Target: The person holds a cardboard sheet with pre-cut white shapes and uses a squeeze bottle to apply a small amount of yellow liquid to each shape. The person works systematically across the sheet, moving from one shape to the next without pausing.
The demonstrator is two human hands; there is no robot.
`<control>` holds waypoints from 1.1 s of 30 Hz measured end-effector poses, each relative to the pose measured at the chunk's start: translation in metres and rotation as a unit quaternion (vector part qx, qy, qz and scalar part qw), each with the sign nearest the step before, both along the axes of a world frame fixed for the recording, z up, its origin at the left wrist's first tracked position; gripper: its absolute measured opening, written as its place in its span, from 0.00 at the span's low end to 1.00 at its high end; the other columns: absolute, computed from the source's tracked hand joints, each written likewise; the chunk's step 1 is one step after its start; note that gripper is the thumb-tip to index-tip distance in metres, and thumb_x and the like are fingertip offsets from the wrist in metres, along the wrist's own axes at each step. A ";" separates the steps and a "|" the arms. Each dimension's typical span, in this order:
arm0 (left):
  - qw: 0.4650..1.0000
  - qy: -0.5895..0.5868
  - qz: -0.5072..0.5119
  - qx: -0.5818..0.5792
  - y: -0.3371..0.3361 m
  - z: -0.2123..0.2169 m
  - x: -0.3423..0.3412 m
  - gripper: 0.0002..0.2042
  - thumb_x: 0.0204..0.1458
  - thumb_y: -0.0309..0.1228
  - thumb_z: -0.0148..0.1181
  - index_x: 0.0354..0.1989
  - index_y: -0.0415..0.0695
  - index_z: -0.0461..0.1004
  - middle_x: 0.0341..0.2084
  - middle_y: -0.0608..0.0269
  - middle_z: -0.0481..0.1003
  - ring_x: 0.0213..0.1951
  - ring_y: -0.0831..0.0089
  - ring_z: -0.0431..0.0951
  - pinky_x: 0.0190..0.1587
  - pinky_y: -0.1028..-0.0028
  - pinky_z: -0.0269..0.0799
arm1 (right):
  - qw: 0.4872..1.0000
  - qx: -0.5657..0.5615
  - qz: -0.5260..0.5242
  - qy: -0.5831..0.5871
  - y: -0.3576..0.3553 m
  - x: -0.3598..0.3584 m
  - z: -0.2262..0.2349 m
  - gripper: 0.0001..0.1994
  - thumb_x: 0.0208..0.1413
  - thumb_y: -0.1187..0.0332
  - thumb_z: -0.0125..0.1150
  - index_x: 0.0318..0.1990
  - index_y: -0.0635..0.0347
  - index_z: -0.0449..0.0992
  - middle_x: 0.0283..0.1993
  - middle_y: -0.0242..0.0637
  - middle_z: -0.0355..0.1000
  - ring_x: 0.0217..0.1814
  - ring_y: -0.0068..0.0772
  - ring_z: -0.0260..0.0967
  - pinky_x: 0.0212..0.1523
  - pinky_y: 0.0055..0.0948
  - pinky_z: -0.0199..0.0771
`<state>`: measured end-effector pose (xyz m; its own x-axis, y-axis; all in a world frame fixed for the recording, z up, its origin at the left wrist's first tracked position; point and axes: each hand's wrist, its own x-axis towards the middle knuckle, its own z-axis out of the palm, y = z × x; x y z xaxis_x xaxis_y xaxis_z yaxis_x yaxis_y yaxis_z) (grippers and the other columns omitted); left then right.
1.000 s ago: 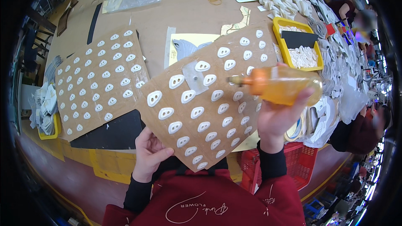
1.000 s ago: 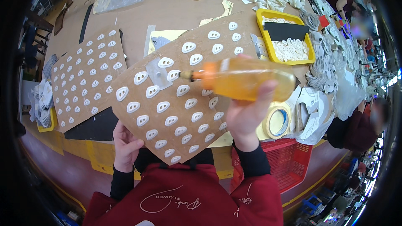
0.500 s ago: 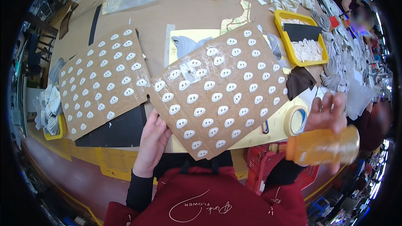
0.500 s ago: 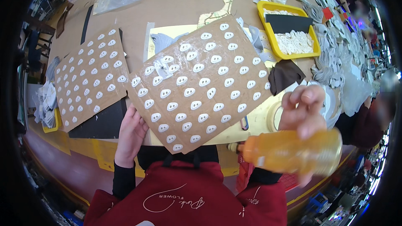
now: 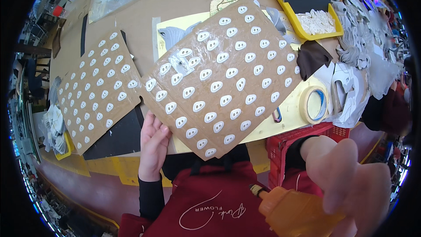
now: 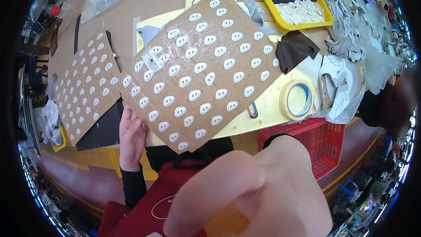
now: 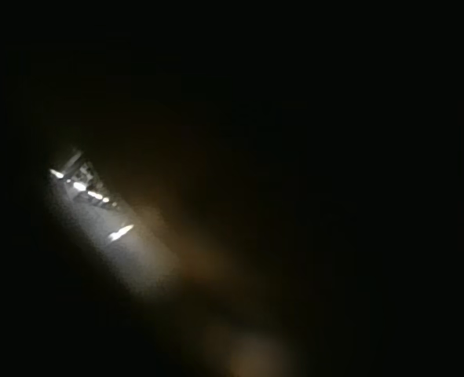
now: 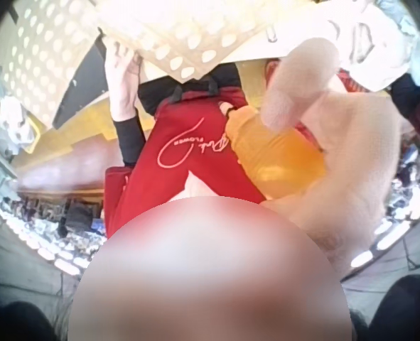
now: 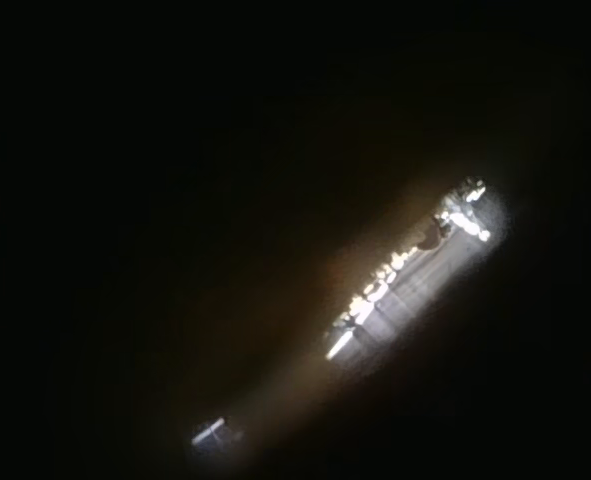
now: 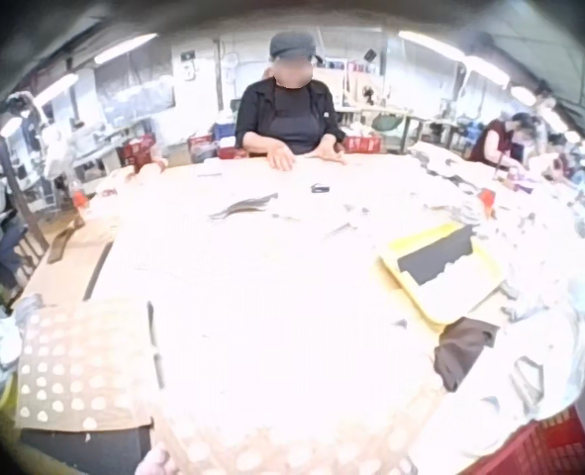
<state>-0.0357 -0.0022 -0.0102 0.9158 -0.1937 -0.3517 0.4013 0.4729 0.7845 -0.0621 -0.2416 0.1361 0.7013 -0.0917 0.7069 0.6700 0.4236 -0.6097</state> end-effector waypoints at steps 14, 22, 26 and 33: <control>0.998 0.003 -0.050 -0.038 0.015 -0.013 -0.010 0.36 0.36 0.16 0.59 0.58 0.41 0.50 0.52 0.58 0.60 0.54 0.67 0.62 0.55 0.68 0.59 | 0.989 -0.002 0.030 0.146 -0.030 0.036 -0.056 0.34 0.41 0.44 0.58 0.52 0.58 0.60 0.45 0.36 0.62 0.47 0.35 0.58 0.38 0.25 0.66; 0.992 -0.040 -0.106 -0.049 0.026 -0.018 -0.015 0.34 0.38 0.16 0.59 0.56 0.40 0.52 0.51 0.58 0.61 0.53 0.69 0.63 0.53 0.68 0.61 | 0.897 -0.036 -0.197 0.395 0.009 0.040 -0.109 0.37 0.45 0.38 0.50 0.51 0.63 0.59 0.40 0.35 0.66 0.31 0.24 0.68 0.16 0.17 0.64; 0.990 -0.054 -0.116 -0.062 0.026 -0.018 -0.015 0.33 0.38 0.16 0.59 0.56 0.39 0.53 0.51 0.59 0.61 0.53 0.69 0.63 0.53 0.68 0.60 | 0.900 -0.011 -0.185 0.395 0.014 0.040 -0.111 0.36 0.45 0.41 0.52 0.51 0.64 0.59 0.41 0.37 0.65 0.33 0.26 0.69 0.17 0.18 0.65; 0.988 -0.065 -0.125 -0.070 0.025 -0.017 -0.012 0.32 0.38 0.15 0.58 0.56 0.39 0.54 0.52 0.58 0.61 0.53 0.69 0.63 0.54 0.68 0.60 | 0.897 -0.039 -0.183 0.400 0.018 0.037 -0.119 0.35 0.47 0.41 0.51 0.52 0.63 0.59 0.42 0.35 0.65 0.34 0.23 0.68 0.19 0.17 0.65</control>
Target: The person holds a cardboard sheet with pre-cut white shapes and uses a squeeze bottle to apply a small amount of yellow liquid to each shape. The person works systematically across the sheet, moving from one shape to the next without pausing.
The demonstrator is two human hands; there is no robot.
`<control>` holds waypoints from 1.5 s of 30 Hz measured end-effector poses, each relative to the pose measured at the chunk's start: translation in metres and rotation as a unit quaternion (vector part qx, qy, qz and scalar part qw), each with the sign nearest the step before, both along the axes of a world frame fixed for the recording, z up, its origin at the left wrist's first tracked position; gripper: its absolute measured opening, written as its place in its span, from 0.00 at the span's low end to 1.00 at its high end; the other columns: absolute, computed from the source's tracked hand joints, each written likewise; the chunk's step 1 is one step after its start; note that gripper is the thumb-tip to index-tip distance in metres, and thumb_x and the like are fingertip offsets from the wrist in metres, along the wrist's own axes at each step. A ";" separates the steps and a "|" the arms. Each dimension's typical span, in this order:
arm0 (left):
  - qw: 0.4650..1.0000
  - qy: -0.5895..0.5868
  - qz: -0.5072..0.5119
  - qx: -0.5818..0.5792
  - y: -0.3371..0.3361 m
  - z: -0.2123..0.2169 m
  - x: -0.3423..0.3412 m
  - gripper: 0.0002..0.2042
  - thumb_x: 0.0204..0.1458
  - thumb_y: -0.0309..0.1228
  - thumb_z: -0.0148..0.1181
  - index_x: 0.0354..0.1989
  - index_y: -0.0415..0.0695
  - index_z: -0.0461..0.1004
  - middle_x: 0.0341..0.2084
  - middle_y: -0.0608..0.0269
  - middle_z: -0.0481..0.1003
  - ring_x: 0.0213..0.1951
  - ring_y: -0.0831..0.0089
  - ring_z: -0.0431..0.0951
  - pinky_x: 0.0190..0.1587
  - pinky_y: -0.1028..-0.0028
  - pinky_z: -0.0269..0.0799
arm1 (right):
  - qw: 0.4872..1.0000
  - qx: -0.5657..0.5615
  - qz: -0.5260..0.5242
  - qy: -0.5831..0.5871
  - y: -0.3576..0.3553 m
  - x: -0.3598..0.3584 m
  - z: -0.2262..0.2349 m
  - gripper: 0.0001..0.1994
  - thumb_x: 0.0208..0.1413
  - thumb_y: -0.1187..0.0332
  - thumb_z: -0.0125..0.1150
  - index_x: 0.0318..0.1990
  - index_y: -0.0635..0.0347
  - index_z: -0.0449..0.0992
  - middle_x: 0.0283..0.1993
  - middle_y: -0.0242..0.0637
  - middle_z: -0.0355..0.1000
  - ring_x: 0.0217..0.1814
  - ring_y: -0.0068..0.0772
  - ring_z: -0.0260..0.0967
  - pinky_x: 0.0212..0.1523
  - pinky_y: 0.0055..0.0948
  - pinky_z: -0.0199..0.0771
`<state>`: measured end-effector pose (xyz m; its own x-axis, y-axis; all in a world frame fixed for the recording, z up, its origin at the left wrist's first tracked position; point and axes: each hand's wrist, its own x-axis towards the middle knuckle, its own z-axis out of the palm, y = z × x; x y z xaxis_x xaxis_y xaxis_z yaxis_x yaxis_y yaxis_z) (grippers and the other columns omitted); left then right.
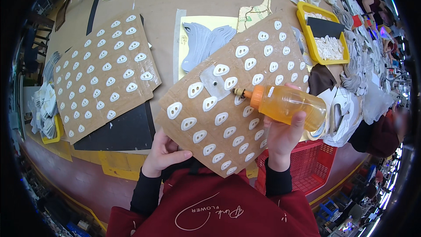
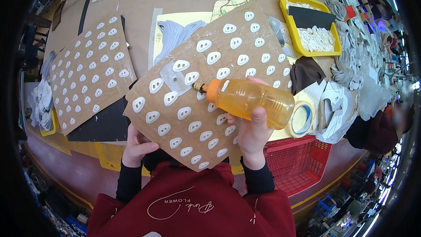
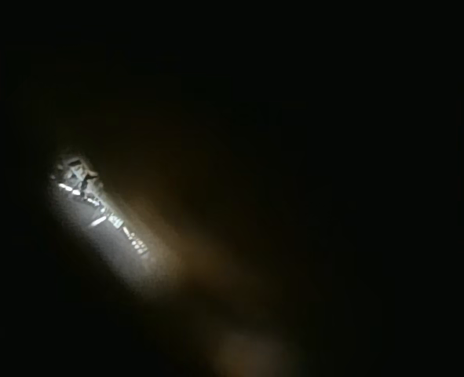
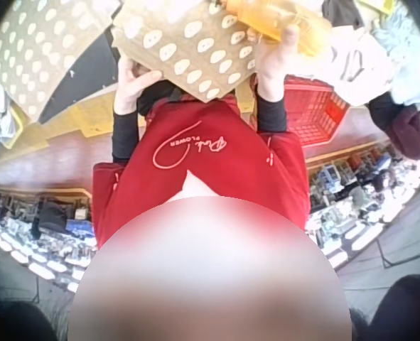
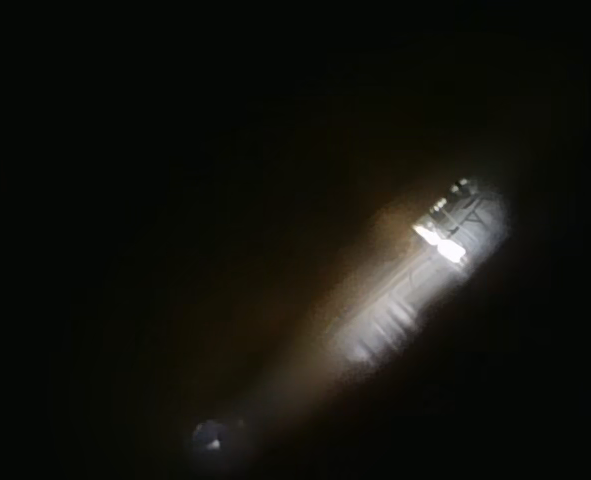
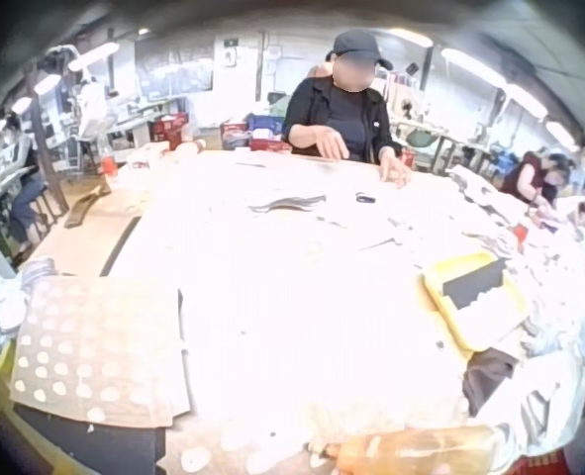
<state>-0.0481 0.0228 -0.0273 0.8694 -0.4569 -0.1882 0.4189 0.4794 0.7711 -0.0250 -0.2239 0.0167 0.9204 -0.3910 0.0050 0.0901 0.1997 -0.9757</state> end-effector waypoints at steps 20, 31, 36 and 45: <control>1.000 0.000 -0.002 -0.003 0.001 -0.002 -0.001 0.32 0.39 0.15 0.58 0.56 0.39 0.53 0.51 0.58 0.61 0.53 0.69 0.62 0.54 0.68 0.60 | 0.993 0.100 0.018 -0.052 0.008 -0.004 0.006 0.38 0.42 0.42 0.58 0.51 0.66 0.58 0.41 0.42 0.66 0.30 0.31 0.70 0.22 0.22 0.71; 1.000 -0.004 -0.013 0.009 0.002 -0.001 0.000 0.32 0.39 0.16 0.58 0.56 0.39 0.54 0.52 0.59 0.61 0.54 0.69 0.62 0.54 0.69 0.59 | 0.936 0.282 0.086 -0.194 -0.048 0.015 0.045 0.38 0.44 0.38 0.51 0.49 0.67 0.59 0.42 0.43 0.62 0.37 0.31 0.67 0.30 0.27 0.72; 1.000 0.012 -0.013 0.010 0.001 0.001 0.001 0.33 0.39 0.16 0.59 0.56 0.40 0.53 0.52 0.59 0.61 0.54 0.69 0.62 0.54 0.69 0.59 | 0.987 -0.076 -0.002 -0.143 -0.027 0.019 0.032 0.36 0.47 0.39 0.48 0.50 0.66 0.59 0.48 0.44 0.62 0.49 0.34 0.63 0.48 0.33 0.66; 0.999 0.015 -0.025 0.016 0.003 0.002 0.001 0.32 0.39 0.16 0.58 0.56 0.40 0.53 0.52 0.60 0.61 0.54 0.70 0.62 0.53 0.70 0.60 | 0.987 -0.107 0.031 -0.113 -0.013 0.049 0.020 0.28 0.51 0.49 0.50 0.51 0.62 0.59 0.51 0.43 0.61 0.51 0.32 0.62 0.50 0.33 0.63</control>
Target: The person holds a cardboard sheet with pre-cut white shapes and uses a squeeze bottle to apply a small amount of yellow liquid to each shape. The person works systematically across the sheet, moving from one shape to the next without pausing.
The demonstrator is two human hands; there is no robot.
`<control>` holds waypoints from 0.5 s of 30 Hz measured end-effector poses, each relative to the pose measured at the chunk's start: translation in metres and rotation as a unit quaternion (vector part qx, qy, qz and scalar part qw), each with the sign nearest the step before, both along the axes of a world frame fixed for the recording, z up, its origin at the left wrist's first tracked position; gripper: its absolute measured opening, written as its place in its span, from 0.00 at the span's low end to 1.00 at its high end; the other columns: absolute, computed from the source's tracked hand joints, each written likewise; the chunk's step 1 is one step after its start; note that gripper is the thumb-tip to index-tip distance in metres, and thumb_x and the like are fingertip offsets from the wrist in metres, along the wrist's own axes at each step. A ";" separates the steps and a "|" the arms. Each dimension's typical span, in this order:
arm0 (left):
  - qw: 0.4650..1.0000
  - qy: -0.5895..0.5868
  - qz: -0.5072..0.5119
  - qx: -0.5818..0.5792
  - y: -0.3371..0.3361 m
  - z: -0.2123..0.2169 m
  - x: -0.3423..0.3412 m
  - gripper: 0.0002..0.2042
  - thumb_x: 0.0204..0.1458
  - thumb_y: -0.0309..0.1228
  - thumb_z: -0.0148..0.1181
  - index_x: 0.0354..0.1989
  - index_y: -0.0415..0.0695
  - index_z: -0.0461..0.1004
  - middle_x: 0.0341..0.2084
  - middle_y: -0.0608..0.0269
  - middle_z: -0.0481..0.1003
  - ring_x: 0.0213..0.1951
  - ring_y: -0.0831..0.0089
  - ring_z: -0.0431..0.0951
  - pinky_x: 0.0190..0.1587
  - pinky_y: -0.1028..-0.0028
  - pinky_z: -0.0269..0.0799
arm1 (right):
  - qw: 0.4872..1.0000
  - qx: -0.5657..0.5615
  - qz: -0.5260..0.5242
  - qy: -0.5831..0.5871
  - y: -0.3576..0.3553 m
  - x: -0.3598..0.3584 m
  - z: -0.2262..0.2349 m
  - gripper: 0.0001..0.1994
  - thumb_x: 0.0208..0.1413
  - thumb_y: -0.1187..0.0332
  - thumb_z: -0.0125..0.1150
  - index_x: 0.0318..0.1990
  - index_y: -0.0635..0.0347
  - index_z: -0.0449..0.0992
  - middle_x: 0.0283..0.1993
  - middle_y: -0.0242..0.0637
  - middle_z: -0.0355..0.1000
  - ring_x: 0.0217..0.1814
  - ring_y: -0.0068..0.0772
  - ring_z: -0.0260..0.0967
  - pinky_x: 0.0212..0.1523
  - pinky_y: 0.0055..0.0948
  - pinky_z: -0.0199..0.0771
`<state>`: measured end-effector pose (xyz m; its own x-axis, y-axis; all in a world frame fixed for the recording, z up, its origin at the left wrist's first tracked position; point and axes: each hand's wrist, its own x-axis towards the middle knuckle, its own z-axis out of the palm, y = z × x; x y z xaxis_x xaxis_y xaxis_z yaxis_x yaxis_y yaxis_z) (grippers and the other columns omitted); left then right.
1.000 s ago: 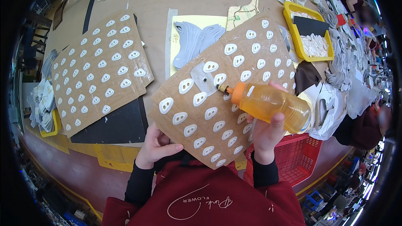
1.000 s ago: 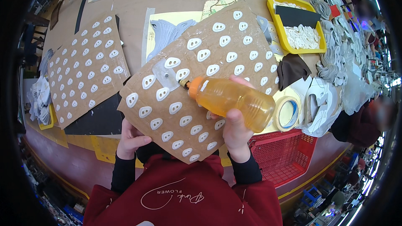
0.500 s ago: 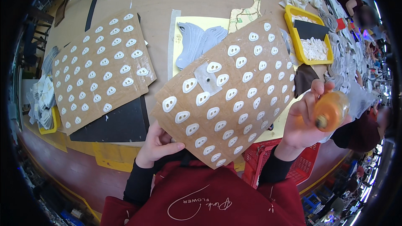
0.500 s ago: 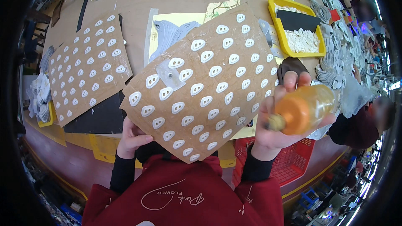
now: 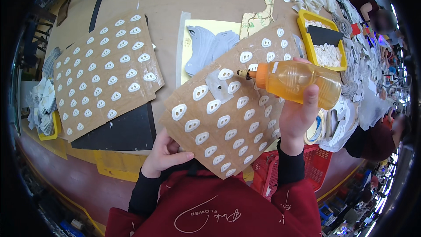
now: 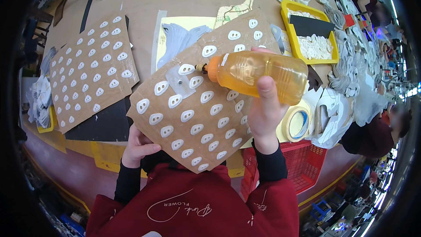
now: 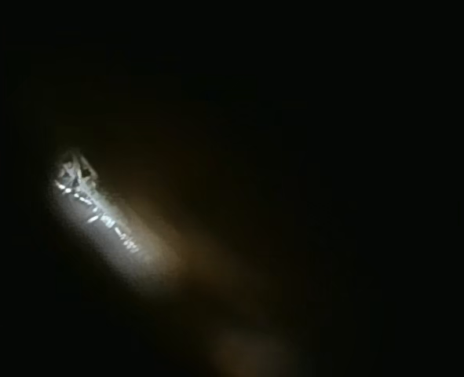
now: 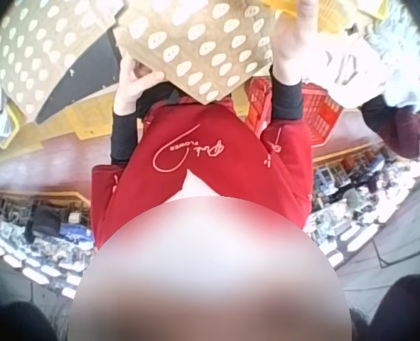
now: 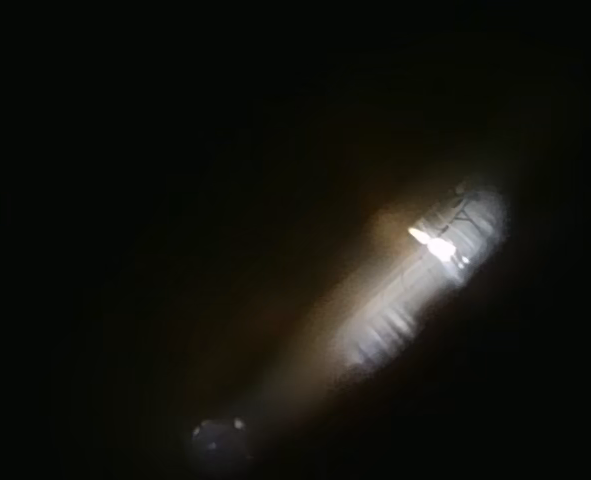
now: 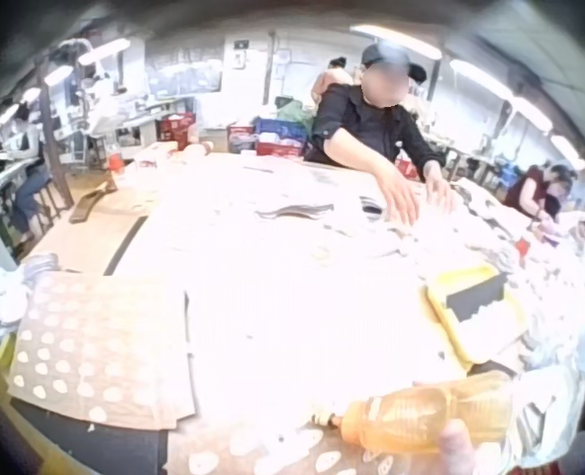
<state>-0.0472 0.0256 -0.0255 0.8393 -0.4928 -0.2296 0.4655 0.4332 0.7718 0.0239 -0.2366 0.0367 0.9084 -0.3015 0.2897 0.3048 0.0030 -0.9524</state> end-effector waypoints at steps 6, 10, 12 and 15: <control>1.000 -0.005 -0.001 -0.003 0.000 0.000 -0.001 0.31 0.40 0.16 0.58 0.55 0.39 0.54 0.51 0.61 0.61 0.53 0.71 0.62 0.53 0.70 0.60 | 1.000 0.005 -0.016 0.009 0.005 0.000 -0.006 0.27 0.51 0.50 0.51 0.51 0.62 0.60 0.50 0.42 0.63 0.51 0.32 0.63 0.50 0.32 0.64; 1.000 -0.016 -0.010 0.000 0.001 -0.001 0.000 0.30 0.40 0.16 0.58 0.55 0.39 0.55 0.51 0.61 0.61 0.54 0.71 0.62 0.54 0.70 0.59 | 1.000 0.011 -0.019 0.014 0.005 -0.001 -0.009 0.27 0.52 0.50 0.51 0.51 0.62 0.60 0.50 0.41 0.62 0.51 0.32 0.62 0.51 0.33 0.63; 1.000 -0.018 -0.010 0.001 0.001 -0.001 0.000 0.30 0.40 0.16 0.58 0.55 0.39 0.55 0.51 0.61 0.61 0.54 0.71 0.61 0.54 0.70 0.59 | 1.000 0.023 -0.011 0.012 0.005 -0.002 -0.009 0.27 0.52 0.50 0.51 0.51 0.62 0.60 0.50 0.41 0.62 0.52 0.32 0.62 0.52 0.33 0.62; 1.000 -0.008 -0.006 0.003 0.001 0.000 -0.001 0.31 0.40 0.17 0.59 0.55 0.40 0.54 0.51 0.61 0.61 0.54 0.71 0.61 0.54 0.70 0.58 | 0.999 0.030 -0.007 0.010 0.006 -0.003 -0.010 0.27 0.52 0.51 0.52 0.52 0.62 0.60 0.51 0.42 0.62 0.53 0.33 0.61 0.53 0.34 0.61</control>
<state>-0.0481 0.0261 -0.0252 0.8375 -0.5009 -0.2185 0.4576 0.4242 0.7814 0.0205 -0.2306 0.0266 0.9094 -0.3302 0.2527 0.2864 0.0568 -0.9564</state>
